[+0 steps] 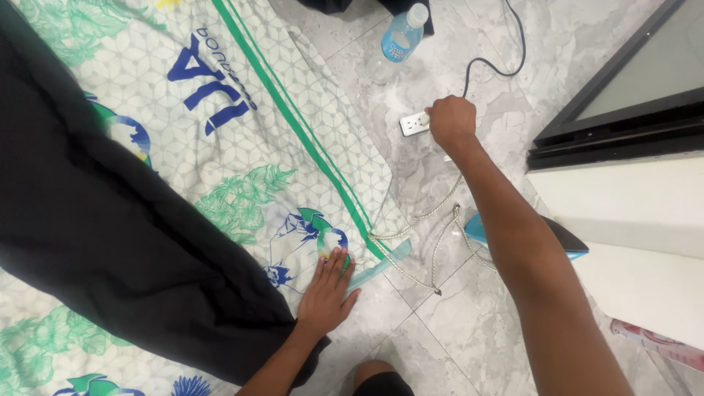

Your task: Ironing a pair of black trousers on a cloth-covered floor.

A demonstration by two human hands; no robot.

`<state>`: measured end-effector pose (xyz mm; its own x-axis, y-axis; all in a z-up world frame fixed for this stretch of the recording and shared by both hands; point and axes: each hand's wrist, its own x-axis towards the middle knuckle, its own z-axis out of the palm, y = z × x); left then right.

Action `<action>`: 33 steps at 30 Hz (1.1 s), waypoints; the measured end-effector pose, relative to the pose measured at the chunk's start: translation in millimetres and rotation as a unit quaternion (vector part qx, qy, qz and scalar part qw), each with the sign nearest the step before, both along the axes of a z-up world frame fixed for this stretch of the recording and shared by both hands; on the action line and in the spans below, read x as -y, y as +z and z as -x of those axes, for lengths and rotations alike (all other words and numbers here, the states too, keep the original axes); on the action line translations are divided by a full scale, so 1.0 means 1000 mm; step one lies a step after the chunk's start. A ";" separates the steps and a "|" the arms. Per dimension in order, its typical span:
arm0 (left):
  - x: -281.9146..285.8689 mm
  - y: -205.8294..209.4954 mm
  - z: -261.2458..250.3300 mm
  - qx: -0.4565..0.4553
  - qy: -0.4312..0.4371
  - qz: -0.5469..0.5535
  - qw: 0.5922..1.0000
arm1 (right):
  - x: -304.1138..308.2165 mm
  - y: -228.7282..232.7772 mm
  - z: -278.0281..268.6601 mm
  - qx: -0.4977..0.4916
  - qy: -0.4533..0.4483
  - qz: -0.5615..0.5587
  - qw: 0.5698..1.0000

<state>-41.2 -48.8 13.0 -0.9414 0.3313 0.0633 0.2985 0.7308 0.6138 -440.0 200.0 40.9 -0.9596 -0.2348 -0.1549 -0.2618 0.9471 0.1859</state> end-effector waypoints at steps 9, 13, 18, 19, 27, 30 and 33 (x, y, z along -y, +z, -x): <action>-0.001 0.002 -0.001 -0.023 0.008 0.006 1.000 | 0.004 -0.019 0.003 -0.028 0.034 0.009 0.999; -0.001 -0.002 -0.006 -0.019 0.004 0.008 1.000 | 0.003 -0.027 -0.003 -0.027 0.009 0.024 0.999; -0.002 -0.003 -0.004 -0.021 0.005 0.008 1.000 | 0.008 -0.012 -0.004 -0.023 -0.045 0.087 0.995; -0.002 -0.004 0.001 -0.026 0.004 0.013 1.000 | 0.014 0.005 -0.015 -0.028 -0.045 0.092 0.994; -0.006 -0.001 -0.003 -0.026 0.009 0.023 0.999 | -0.075 0.123 -0.257 -0.344 -0.076 0.541 0.763; -0.010 -0.001 -0.001 -0.034 0.009 0.053 0.998 | -0.147 0.135 -0.351 -0.442 -0.170 0.323 0.819; -0.013 -0.004 -0.003 -0.034 0.005 0.047 0.998 | -0.226 0.078 -0.392 -0.242 -0.298 0.302 0.873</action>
